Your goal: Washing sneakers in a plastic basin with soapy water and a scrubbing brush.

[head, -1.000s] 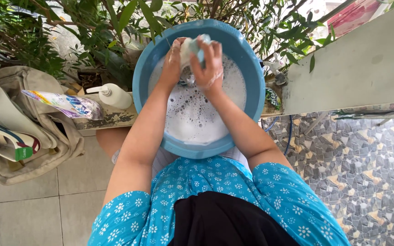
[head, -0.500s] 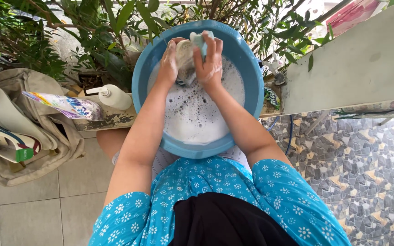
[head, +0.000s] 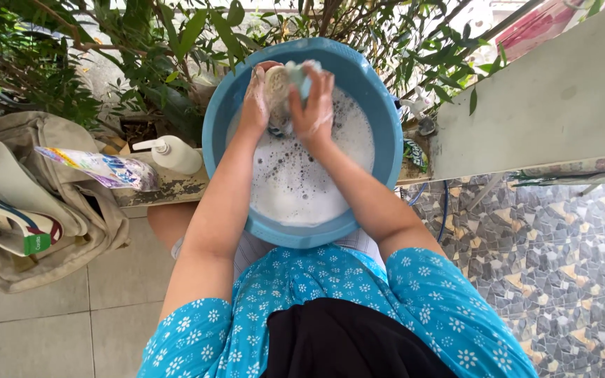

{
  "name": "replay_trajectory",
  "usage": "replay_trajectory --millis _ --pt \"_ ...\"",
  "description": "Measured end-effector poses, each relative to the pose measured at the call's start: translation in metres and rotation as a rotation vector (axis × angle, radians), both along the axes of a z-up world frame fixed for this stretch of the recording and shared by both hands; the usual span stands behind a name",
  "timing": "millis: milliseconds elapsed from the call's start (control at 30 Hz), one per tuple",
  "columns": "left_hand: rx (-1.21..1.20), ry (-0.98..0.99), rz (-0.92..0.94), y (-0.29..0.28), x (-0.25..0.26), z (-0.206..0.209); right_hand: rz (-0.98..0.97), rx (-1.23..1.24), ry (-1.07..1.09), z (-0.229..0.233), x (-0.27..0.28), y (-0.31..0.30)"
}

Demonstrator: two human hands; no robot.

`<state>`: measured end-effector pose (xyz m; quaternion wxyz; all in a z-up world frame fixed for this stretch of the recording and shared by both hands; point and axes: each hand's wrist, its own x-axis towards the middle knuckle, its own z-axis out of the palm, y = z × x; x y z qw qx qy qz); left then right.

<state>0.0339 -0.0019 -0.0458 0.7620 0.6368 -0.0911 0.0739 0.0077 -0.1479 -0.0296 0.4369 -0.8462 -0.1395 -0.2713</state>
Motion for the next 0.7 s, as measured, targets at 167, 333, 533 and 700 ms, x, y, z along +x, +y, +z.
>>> replay_trajectory --millis 167,333,533,700 --pt "-0.023 -0.03 -0.013 0.002 -0.001 -0.001 0.237 0.042 -0.005 0.021 -0.032 0.019" --pt "-0.228 0.054 -0.105 -0.001 0.002 -0.005 -0.031 0.039 0.023 0.006 0.011 -0.003" --pt "-0.22 0.017 -0.032 0.0 0.012 -0.016 0.238 0.05 0.058 0.028 -0.042 0.024" --pt "-0.033 -0.066 0.034 0.002 -0.001 -0.003 0.059 0.045 0.121 0.0 0.001 0.001"
